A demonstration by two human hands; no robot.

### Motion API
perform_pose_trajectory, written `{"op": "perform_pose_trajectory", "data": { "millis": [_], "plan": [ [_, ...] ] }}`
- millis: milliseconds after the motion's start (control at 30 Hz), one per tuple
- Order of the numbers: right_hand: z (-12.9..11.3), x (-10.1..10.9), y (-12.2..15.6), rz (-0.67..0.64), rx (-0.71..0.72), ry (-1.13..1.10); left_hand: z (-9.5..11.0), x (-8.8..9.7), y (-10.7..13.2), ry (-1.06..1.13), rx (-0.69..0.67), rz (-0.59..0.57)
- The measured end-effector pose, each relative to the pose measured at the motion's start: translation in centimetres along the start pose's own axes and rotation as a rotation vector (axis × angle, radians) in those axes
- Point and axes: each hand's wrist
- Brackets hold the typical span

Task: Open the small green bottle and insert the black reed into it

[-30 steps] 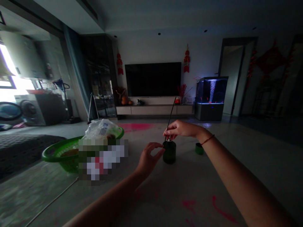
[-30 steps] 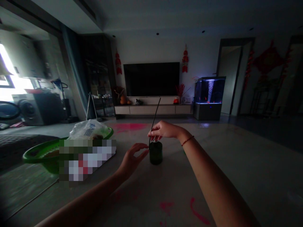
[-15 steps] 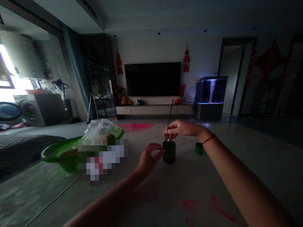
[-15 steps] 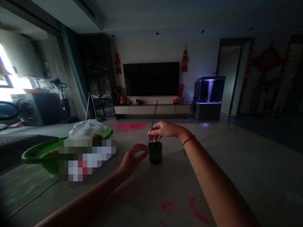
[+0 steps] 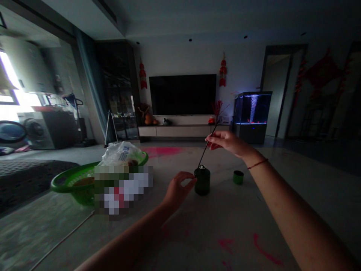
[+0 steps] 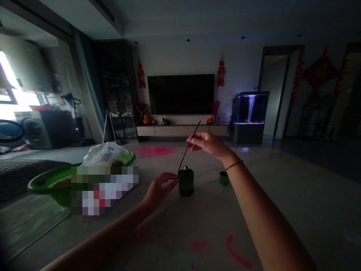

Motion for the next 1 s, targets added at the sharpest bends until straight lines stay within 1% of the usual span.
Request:
{"op": "perform_pose_trajectory", "data": {
  "millis": [133,200,267,333,567,667,767,1000],
  "plan": [
    [-0.8,0.4,-0.1,0.237,0.089,-0.002,-0.2,-0.1,0.0,-0.002,0.046,-0.016],
    [-1.1,0.7,-0.1,0.333,0.118,-0.003,-0.2,-0.1,0.1,0.008,0.059,-0.018],
    [-1.2,1.0,-0.1,0.395,0.132,-0.003,-0.2,-0.2,0.1,0.021,0.075,-0.017],
    [-1.1,1.2,-0.2,0.416,0.137,0.017,-0.2,-0.2,0.1,0.042,0.093,-0.021],
    [-0.2,1.4,-0.3,0.375,0.138,0.157,-0.1,-0.3,0.1,0.105,0.141,-0.037],
    [0.3,1.2,-0.5,0.331,0.141,0.21,-0.1,-0.3,0.1,0.123,0.144,-0.042],
    [0.7,0.4,-0.7,0.262,0.133,0.258,-0.2,-0.4,0.2,0.13,0.145,-0.044],
    [1.0,-2.2,-0.5,0.081,0.136,0.359,-0.3,-0.5,0.2,0.13,0.153,-0.052]
  ]
}}
Point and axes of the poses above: each hand's wrist, its own y-axis away from the middle knuckle, its own x-axis out of the back of the hand, z = x × y, and after that the axes turned 9 degrees about z, right-handed
